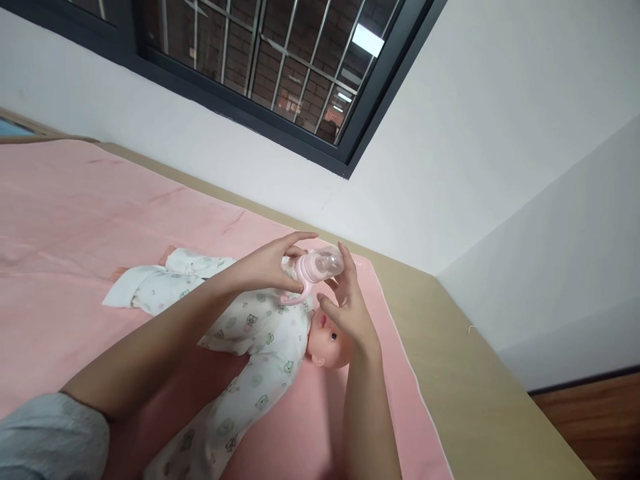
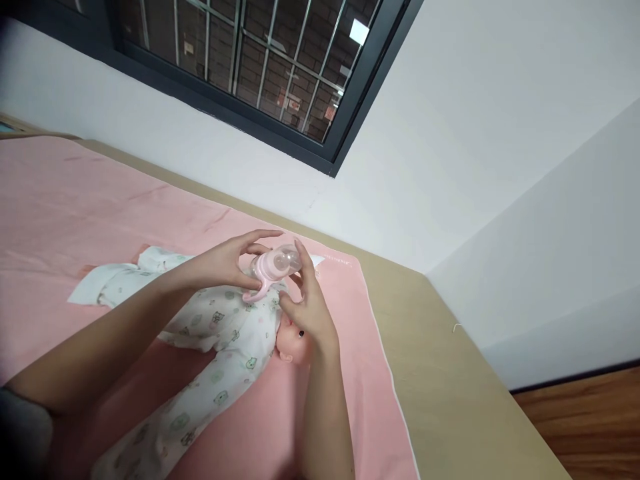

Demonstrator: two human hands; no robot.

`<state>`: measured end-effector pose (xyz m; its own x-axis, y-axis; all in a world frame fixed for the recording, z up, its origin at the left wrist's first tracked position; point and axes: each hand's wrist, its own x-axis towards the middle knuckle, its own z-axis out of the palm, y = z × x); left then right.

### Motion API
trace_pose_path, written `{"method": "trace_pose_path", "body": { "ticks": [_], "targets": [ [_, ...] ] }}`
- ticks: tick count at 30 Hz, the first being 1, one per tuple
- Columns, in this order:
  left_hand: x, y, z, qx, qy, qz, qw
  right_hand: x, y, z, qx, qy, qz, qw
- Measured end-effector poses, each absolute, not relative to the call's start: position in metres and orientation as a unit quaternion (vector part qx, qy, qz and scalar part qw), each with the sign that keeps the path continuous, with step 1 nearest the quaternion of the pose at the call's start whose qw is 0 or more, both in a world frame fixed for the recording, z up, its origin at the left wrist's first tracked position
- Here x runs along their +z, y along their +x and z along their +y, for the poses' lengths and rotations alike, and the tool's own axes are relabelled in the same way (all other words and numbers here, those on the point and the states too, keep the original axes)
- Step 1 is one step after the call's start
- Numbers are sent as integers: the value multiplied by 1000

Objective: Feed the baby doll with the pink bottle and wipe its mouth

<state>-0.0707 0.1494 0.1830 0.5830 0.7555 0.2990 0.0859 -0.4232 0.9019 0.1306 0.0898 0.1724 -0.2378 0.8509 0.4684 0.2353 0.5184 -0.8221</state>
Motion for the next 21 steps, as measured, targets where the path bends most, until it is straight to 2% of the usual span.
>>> {"method": "trace_pose_path", "body": {
  "ticks": [11, 21],
  "targets": [
    [181, -65, 143, 350, 738, 279, 504, 160, 121, 96, 305, -370, -723, 497],
    [178, -64, 142, 339, 738, 250, 526, 156, 118, 102, 211, -366, -715, 557]
  ]
}}
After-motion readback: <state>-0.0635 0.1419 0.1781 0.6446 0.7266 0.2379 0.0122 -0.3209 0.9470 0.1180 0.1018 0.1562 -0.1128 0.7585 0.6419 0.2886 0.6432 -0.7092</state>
